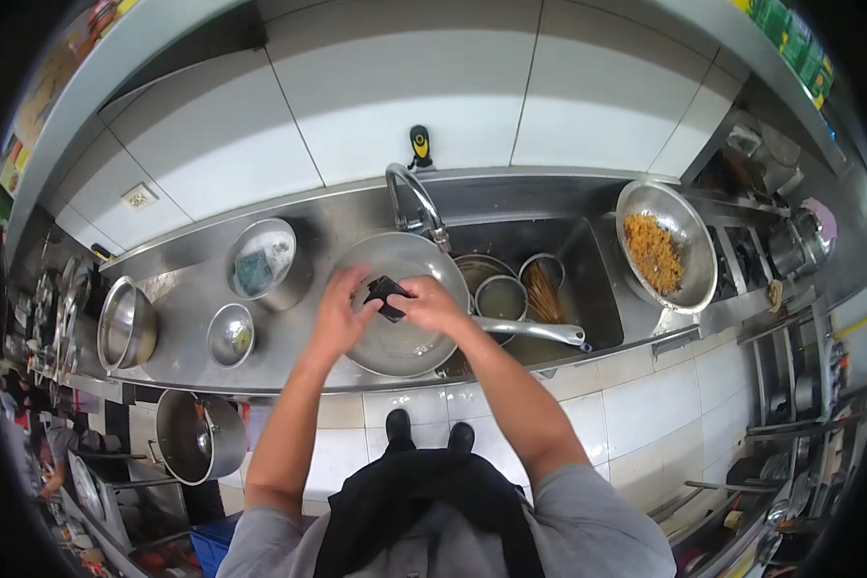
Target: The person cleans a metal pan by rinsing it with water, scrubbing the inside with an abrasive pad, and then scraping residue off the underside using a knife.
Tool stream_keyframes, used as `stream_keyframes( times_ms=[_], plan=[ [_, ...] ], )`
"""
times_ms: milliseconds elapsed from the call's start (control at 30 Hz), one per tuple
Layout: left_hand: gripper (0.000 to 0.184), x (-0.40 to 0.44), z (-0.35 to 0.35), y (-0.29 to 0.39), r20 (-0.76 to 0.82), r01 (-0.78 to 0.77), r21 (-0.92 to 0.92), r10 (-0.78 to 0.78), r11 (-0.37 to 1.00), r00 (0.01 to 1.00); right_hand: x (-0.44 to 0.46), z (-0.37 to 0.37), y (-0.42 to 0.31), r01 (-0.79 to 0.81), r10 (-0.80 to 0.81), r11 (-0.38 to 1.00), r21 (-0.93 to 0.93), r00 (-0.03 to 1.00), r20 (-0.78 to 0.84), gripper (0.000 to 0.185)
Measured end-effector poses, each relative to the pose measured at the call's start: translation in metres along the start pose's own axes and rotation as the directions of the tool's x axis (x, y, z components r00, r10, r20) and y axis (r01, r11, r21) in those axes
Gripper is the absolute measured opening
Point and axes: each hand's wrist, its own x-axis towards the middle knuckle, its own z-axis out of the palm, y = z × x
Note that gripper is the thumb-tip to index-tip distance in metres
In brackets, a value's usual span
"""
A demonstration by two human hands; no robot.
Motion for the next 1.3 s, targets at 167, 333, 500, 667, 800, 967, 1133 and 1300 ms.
stream_keyframes(
  times_ms=[167,333,500,667,800,967,1133,1300],
  plan=[
    [0.022,0.003,0.021,-0.016,0.395,0.504,-0.245,-0.389,0.828,0.832,-0.006,-0.011,-0.002,0.18,-0.203,0.95,-0.255,0.977,-0.07,0.018],
    [0.015,-0.015,0.044,-0.003,0.535,0.724,-0.61,-0.508,0.321,0.676,-0.028,0.025,-0.006,0.2,-0.237,0.97,-0.136,0.901,-0.365,0.021],
    [0.012,-0.039,0.044,-0.014,0.618,0.802,-0.594,-0.607,0.057,0.501,-0.057,0.054,-0.02,0.251,-0.456,0.692,-0.677,0.879,-0.139,0.041],
    [0.015,-0.049,0.019,-0.016,0.701,0.828,-0.561,-0.528,0.005,0.479,-0.064,0.067,-0.013,0.257,-0.396,0.562,-0.786,0.918,0.017,0.055],
    [0.02,-0.058,0.029,-0.046,0.671,0.807,-0.544,-0.458,0.231,0.583,-0.044,0.057,-0.024,0.243,-0.335,0.609,-0.755,0.942,0.033,0.05],
    [0.03,-0.027,-0.021,-0.027,0.014,0.433,0.105,-0.437,0.895,0.9,0.047,0.017,-0.001,0.038,-0.102,0.873,-0.487,0.989,-0.105,0.025],
    [0.039,-0.044,-0.002,-0.094,-0.251,0.428,0.317,-0.36,0.847,0.899,0.126,0.011,-0.001,-0.141,0.14,0.89,-0.433,0.99,-0.033,0.028],
    [0.039,-0.048,0.0,-0.129,0.198,0.712,0.089,-0.713,0.696,0.672,0.163,0.013,-0.003,-0.349,0.413,0.722,-0.597,0.91,-0.032,0.04]
  ],
)
